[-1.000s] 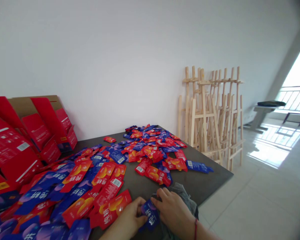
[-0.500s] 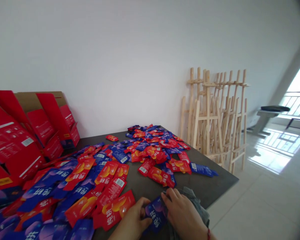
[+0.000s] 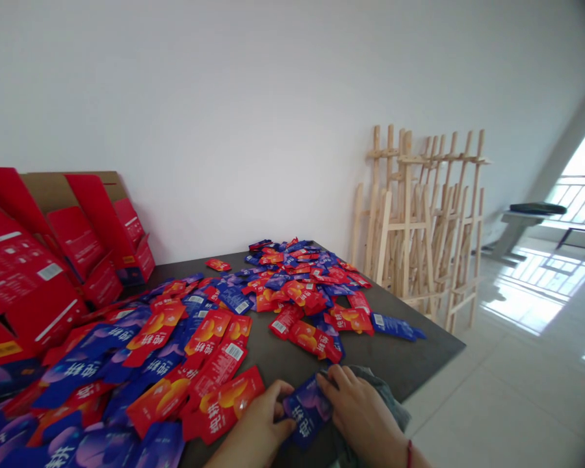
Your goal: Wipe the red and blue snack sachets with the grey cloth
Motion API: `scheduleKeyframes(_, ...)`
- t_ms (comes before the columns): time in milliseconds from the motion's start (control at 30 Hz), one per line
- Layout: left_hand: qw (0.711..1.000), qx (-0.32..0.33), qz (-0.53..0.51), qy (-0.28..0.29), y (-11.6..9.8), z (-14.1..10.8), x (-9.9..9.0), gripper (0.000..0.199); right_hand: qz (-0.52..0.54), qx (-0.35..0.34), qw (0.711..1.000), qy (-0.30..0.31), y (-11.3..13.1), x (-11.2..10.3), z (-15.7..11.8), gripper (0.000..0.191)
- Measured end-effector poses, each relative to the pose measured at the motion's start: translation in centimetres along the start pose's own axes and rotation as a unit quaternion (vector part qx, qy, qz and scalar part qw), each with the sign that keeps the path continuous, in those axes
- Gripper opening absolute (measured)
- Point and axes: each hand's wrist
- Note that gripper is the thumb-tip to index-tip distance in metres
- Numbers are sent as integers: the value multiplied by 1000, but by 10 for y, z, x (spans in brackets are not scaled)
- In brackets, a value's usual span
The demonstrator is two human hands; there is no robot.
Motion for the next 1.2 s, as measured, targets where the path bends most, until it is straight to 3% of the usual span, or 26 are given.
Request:
scheduleKeyframes(100,1000,-4,-10,9,-1,1,-1,31,-16,38,999,10,-19,-1,-3,50)
scheduleKeyframes(200,1000,1,-21,7,0,3,-2,27,-35,32,999,-9,-26,1,-9,51)
scheduleKeyframes(300,1000,7,-26,9,0,3,-3,23,-18,-68,996,-62,-20,5,-17,48)
scheduleKeyframes(367,1000,14,-22,10,-1,3,-3,22,0,-173,981,-92,-13,7,-22,36)
scheduleKeyframes(433,1000,21,-17,11,-1,3,-3,22,4,-231,967,-112,-7,8,-25,23)
scheduleKeyframes(567,1000,25,-8,5,3,2,-2,28,12,-211,972,-102,-6,10,-25,19)
scheduleKeyframes(733,1000,13,16,10,3,1,-1,28,22,-159,985,-61,-14,13,-23,32)
scheduleKeyframes(833,995,16,95,-3,-7,-3,-3,20,31,-115,992,-41,-20,13,-23,39)
scheduleKeyframes(900,977,48,204,-34,-17,-7,-9,22,28,-77,996,-25,-25,11,-21,45)
scheduleKeyframes(1000,920,49,379,-84,-31,-12,-27,28,15,-18,1000,-7,-32,12,-16,46)
scheduleKeyframes(1200,815,-36,561,-142,-42,-25,-101,42,-16,4,1000,13,-37,22,-4,43)
Point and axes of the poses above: each hand's wrist, its own z-axis towards the middle knuckle, its own x-axis out of the palm, y = z × x, and after that the axes turned 3 degrees about x, right-handed
